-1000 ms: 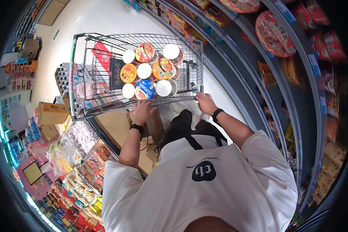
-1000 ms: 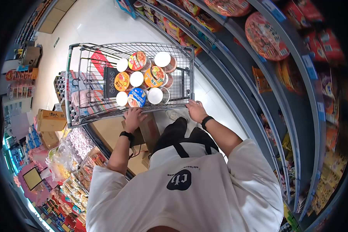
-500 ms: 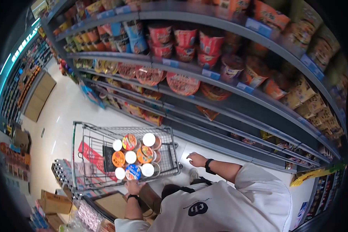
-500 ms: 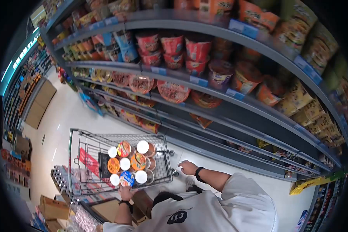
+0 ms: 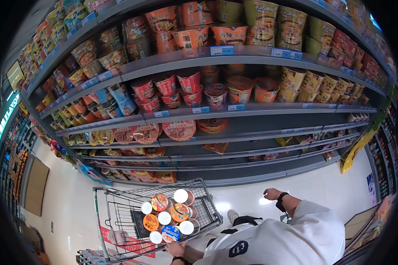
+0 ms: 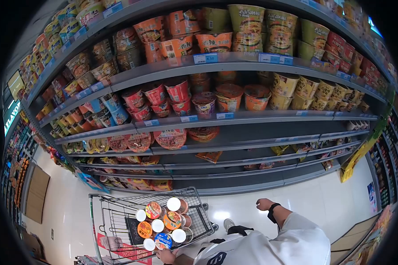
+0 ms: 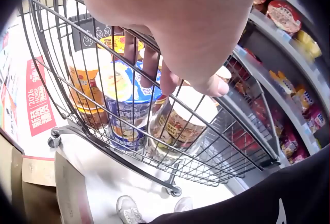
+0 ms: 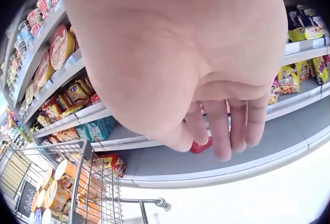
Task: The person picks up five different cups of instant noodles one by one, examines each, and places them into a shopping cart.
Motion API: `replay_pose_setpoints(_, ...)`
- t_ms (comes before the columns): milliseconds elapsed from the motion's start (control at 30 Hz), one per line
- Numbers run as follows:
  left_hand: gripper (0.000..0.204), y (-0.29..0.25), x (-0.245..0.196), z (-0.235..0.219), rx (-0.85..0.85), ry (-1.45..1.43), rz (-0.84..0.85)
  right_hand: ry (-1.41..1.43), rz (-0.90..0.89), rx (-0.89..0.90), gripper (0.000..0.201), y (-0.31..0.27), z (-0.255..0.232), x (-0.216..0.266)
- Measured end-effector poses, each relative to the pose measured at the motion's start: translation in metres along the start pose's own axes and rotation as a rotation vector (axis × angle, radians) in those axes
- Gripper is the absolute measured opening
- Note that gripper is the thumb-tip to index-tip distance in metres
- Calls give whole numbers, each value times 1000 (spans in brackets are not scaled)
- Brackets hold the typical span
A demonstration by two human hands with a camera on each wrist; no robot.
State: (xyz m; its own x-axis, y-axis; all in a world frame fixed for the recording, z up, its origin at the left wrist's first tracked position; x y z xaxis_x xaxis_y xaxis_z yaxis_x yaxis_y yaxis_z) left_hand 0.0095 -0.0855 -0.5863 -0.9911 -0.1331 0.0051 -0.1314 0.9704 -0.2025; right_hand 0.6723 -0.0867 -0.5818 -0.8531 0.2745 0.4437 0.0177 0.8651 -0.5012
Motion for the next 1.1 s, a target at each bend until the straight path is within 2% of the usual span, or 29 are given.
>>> replay_pose_setpoints(67, 66, -5, 5, 4, 6, -9, 9, 13, 17, 6, 42, -25, 4, 11)
replay_pose_setpoints(167, 69, 3, 0, 1, -19, 12, 15, 28, 15, 3, 43, -39, 0, -2)
replay_pose_setpoints(300, 71, 8, 11, 14, -65, 108, 3, 86, 39, -42, 43, -29, -22, -28)
replay_pose_setpoints(367, 73, 14, 12, 25, -11, 132, 2, 97, -1, -95, 42, -19, -45, -43)
replay_pose_setpoints(433, 78, 20, 20, 42, 182, 185, -101, 114, -31, -101, 41, -10, -69, -54)
replay_pose_setpoints(500, 84, 16, 26, 49, 242, 187, -199, 134, -74, -142, 40, 4, -100, -66)
replay_pose_setpoints(567, 78, 5, 8, 38, 350, 171, -390, 129, -103, -159, 38, 4, -146, -72)
replay_pose_setpoints(600, 67, -6, -30, -12, 419, 135, -468, 176, -121, -181, 37, 9, -164, -81)
replay_pose_setpoints(633, 57, -4, -36, -7, 379, 123, -547, 227, -137, -201, 37, 12, -181, -88)
replay_pose_setpoints(700, 52, -12, -94, -56, 323, -16, -639, 224, -166, -235, 36, 11, -224, -90)
replay_pose_setpoints(767, 46, 5, -127, -48, 288, -144, -536, 226, -187, -342, 35, 2, -278, -84)
replay_pose_setpoints(800, 44, 11, -150, -50, 229, -196, -447, 224, -197, -327, 35, -3, -298, -78)
replay_pose_setpoints(833, 43, 15, -180, -57, 170, -249, -354, 298, -239, -386, 33, -10, -325, -69)
replay_pose_setpoints(900, 42, 15, -248, -85, 267, -542, -209, 364, -288, -435, 32, -23, -368, -58)
replay_pose_setpoints(933, 42, 7, -278, -108, 267, -549, -224, 426, -339, -478, 31, -29, -389, -53)
replay_pose_setpoints(967, 44, -7, -313, -138, 267, -593, -165, 493, -396, -522, 30, -32, -400, -48)
replay_pose_setpoints(1000, 46, -19, -344, -163, 267, -642, -106, 676, -448, -513, 29, -25, -407, -53)
replay_pose_setpoints(1033, 46, -28, -368, -177, 257, -668, -120, 655, -468, -502, 29, -29, -421, -45)
replay_pose_setpoints(1100, 37, -49, -419, -192, 403, -816, -10, 918, -512, -501, 28, -62, -446, -28)
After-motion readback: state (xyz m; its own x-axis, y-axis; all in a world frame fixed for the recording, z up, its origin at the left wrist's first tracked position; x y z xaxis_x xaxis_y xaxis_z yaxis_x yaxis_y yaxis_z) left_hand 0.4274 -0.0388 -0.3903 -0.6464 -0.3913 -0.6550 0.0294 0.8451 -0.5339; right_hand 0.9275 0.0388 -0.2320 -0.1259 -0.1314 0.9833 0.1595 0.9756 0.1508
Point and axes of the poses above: each hand's wrist, its own y-axis towards the middle knuckle, its own z-axis out of the palm, x = y × z, the point moved 8 cm from there along y, towards the middle knuckle, and after that the axes turned 5 degrees about -z, right-handed, at the moved point
